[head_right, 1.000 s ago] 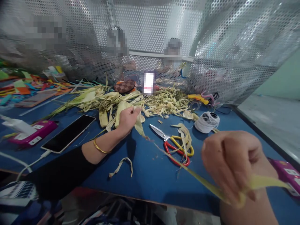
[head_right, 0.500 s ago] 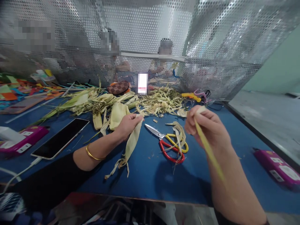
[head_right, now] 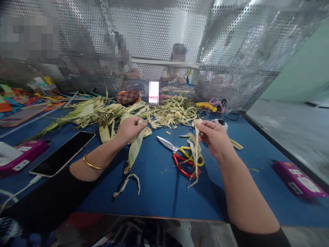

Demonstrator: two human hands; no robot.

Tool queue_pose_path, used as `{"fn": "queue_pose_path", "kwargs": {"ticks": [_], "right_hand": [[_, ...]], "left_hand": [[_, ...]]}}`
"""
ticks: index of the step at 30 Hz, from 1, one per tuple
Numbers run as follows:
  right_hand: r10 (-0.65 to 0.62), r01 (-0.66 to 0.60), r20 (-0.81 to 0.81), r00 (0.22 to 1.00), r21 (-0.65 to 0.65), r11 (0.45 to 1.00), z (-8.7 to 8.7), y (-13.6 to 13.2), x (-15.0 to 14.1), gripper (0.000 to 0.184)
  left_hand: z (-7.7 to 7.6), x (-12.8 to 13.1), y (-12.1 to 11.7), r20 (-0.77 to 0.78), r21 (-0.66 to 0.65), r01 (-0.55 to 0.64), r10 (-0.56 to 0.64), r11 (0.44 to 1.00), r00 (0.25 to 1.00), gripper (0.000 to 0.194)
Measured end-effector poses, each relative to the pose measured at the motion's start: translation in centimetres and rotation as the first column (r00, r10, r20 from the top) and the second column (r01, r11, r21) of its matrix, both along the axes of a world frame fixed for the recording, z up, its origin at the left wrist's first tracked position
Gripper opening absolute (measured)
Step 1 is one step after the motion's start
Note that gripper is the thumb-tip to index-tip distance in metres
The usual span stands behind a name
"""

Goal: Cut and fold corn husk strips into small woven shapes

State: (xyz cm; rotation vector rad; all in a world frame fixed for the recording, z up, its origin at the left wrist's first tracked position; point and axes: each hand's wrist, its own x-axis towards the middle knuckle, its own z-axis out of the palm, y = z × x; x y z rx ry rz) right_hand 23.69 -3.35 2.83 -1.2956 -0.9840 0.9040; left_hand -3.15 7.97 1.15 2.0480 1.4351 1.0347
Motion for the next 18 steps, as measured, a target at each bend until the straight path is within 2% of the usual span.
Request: {"fn": "queue_pose_path", "kwargs": {"ticks": [6, 8, 9, 10, 12, 13, 15, 16, 18], "right_hand": [[0.011, -0.012, -0.025, 1.0, -0.024, 1.0, -0.7, 0.4, -0.1, 0.033], [-0.002, 0.001, -0.043, 0.999, -0.018, 1.0, -0.8, 0.4, -0.8, 0.033], [-0.017, 0.016, -0.051, 0.999, -0.011, 1.0, -0.9, 0.4, -1.2, 0.033], [-0.032, 0.032, -0.059, 0.998, -0.004, 0.999, -0.9, 0.4, -1.7, 0.033], [-0.049, 0.049, -0.075, 0.996, -0.005, 0.999, -1.0, 0.4, -2.8, 0.034], [-0.049, 0.048, -0.08, 0.996, -0.01, 0.999, -1.1, 0.4, -3.3, 0.035], [-0.028, 0.026, -0.08, 0.996, -0.024, 0.999, -1.3, 0.3, -4.3, 0.036], [-0.008, 0.005, -0.078, 0.997, -0.032, 0.999, -1.4, 0.3, -4.8, 0.036], [0.036, -0.04, -0.082, 0.996, -0.045, 0.998, -1.8, 0.2, -5.7, 0.035]], "left_hand": [[0.2, -0.5, 0.2, -0.118, 0.033, -0.012, 0.016, 0.999, 0.993, 0.013], [0.4, -0.5, -0.3, -0.157, 0.148, -0.035, 0.059, 0.988, 0.986, 0.023], [0.5, -0.4, -0.7, -0.163, 0.253, -0.024, 0.067, 0.967, 0.984, 0.032], [0.6, -0.2, -1.2, -0.16, 0.387, 0.019, 0.047, 0.922, 0.986, 0.037], [0.6, 0.4, -2.3, -0.215, 0.552, 0.229, -0.129, 0.802, 0.968, 0.033], [0.5, 0.8, -2.9, -0.249, 0.577, 0.339, -0.236, 0.743, 0.939, 0.031], [0.1, 1.7, -4.0, -0.367, 0.594, 0.526, -0.377, 0.609, 0.85, 0.033], [-0.2, 2.2, -4.5, -0.419, 0.595, 0.594, -0.421, 0.542, 0.804, 0.035], [-0.7, 2.9, -5.3, -0.462, 0.58, 0.683, -0.512, 0.443, 0.724, 0.031]]}}
